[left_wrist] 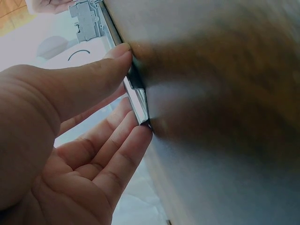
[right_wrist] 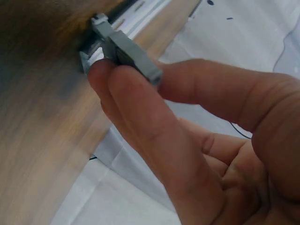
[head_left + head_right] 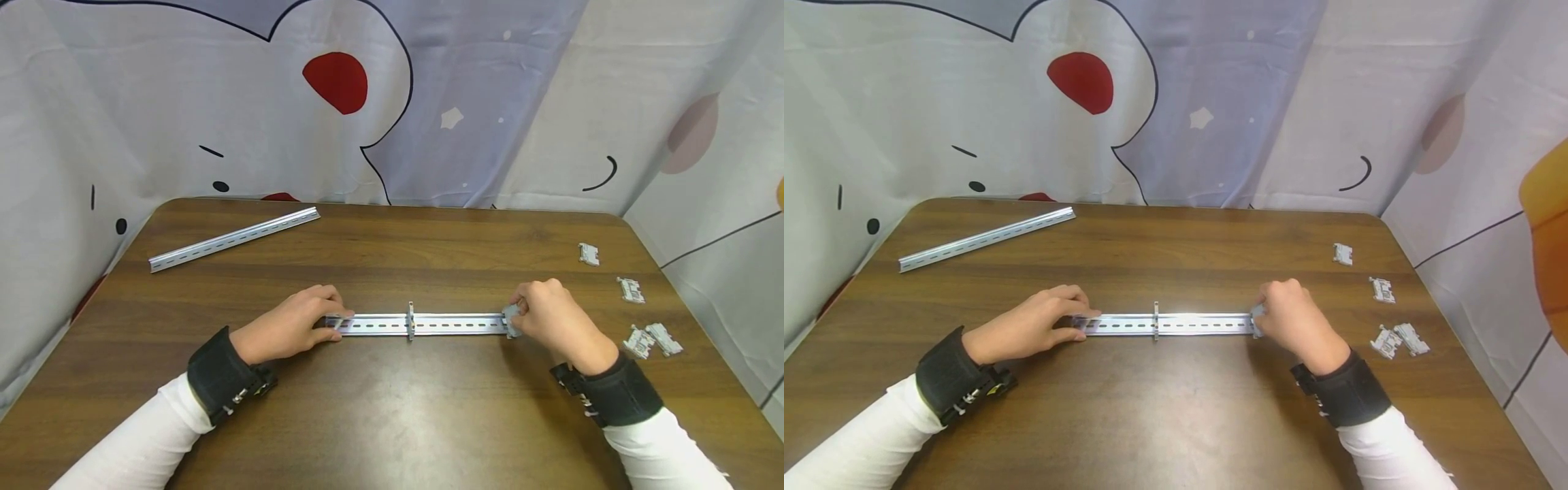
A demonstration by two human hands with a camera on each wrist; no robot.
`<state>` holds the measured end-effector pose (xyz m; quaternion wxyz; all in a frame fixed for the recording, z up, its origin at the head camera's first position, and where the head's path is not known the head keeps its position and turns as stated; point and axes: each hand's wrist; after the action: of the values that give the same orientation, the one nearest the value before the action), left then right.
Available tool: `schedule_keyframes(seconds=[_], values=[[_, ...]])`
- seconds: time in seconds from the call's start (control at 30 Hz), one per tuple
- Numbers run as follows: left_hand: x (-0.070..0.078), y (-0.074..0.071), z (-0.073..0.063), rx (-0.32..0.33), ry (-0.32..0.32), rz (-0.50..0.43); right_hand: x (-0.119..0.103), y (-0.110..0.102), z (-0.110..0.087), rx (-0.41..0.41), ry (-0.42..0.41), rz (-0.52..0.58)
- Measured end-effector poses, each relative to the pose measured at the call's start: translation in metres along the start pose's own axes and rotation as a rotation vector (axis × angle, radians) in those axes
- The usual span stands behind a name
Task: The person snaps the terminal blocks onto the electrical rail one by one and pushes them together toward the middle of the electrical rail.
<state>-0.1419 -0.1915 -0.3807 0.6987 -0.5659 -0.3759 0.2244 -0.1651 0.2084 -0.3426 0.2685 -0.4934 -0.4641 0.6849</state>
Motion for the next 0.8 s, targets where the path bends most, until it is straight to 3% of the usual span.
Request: schedule_keyframes(seconds=[0.43,0.8], values=[[0.001,0.002,0.002,0.003,0.001,-0.005,0.001,0.014,0.006,0.083,-0.018,-0.032],[-0.001,0.002,0.004,0.016,0.031,0.01,0.003,0.016,0.015,0.097,-0.068,-0.022]])
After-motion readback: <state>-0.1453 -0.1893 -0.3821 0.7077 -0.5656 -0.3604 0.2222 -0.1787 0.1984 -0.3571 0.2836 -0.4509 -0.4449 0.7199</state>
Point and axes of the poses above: each hand's wrist, its own z-axis towards the middle knuckle, its own y-axis out of the palm, x = y × z, and after that the axes turned 9 degrees about z, right-handed
